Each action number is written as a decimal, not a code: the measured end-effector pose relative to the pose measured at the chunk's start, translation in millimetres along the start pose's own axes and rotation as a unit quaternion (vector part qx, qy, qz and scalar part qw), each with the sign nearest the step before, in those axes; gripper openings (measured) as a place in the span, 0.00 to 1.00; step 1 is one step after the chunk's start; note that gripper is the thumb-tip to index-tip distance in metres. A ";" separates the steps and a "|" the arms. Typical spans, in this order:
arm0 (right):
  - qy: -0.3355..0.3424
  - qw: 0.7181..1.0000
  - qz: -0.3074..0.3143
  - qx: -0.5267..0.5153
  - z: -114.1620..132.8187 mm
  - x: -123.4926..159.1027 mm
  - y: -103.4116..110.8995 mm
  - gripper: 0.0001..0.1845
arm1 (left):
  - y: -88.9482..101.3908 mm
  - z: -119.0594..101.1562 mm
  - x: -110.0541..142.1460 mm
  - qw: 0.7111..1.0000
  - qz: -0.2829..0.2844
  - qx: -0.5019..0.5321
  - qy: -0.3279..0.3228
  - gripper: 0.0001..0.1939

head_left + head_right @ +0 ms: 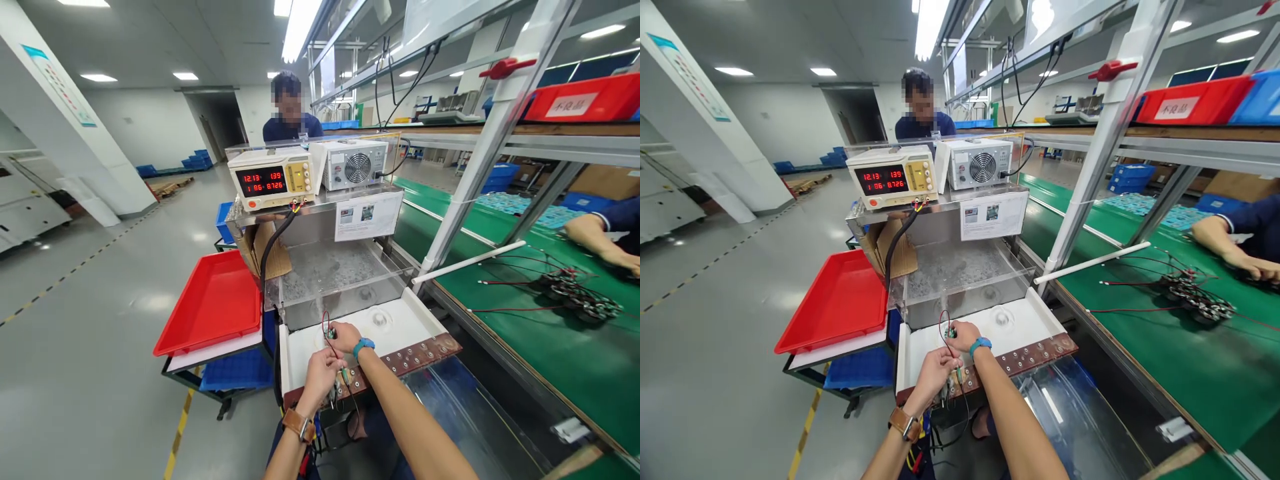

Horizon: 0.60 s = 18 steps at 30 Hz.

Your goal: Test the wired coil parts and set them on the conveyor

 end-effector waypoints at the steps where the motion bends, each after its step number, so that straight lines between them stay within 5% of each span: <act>1: 0.000 1.000 -0.003 -0.001 0.8 0.6 0.8 0.19 | 0.1 -0.9 0.6 1.000 -0.001 0.000 -0.003 0.08; 18: 0.011 0.999 -0.012 -0.031 8.1 1.9 2.2 0.19 | 3.0 2.0 -0.5 0.999 -0.033 0.009 -0.035 0.07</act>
Point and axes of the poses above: each hand's wrist, its own x-axis away from the middle knuckle, its own y-axis out of the back of the hand, z = x × y, the point moved 6 cm from there along -x, towards the middle knuckle
